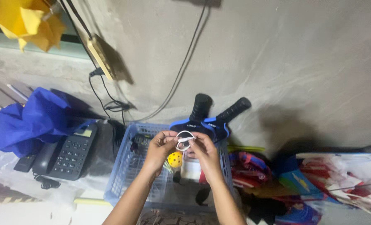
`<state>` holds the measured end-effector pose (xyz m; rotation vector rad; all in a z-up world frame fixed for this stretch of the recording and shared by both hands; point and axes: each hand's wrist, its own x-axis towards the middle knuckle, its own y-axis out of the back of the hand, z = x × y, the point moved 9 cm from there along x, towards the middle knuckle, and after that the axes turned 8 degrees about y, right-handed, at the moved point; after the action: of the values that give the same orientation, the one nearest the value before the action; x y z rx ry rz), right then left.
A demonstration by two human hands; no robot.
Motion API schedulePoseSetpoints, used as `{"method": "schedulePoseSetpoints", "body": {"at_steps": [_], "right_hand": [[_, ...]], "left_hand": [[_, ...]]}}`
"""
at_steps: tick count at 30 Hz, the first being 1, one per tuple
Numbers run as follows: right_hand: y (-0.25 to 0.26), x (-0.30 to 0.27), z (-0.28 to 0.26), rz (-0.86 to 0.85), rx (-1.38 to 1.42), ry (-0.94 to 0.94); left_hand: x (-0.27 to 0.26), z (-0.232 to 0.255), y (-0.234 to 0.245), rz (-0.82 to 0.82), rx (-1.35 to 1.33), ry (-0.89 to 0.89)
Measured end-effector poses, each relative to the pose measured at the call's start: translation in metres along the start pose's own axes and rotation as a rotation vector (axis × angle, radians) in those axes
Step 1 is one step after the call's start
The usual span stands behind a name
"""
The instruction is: The person winds a white cable by hand and then unplugs and coils the power cord of a black standing fan.
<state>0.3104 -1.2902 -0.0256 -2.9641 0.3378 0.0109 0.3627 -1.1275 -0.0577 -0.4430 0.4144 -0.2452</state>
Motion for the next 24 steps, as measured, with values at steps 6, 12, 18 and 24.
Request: {"method": "schedulePoseSetpoints", "body": {"at_steps": [6,12,18,24], "right_hand": [[0.005,0.004,-0.001,0.077,-0.092,0.007],[0.016,0.008,-0.002,0.191,-0.031,0.126],[0.026,0.014,0.005,0.144,-0.074,0.230],[0.037,0.009,0.011,0.135,-0.199,0.162]], "left_hand": [[0.007,0.011,-0.011,-0.064,-0.005,-0.007],[0.014,0.010,-0.024,-0.111,0.030,-0.029],[0.004,0.027,-0.037,-0.148,0.025,-0.057],[-0.001,0.042,-0.032,-0.066,0.239,-0.209]]}}
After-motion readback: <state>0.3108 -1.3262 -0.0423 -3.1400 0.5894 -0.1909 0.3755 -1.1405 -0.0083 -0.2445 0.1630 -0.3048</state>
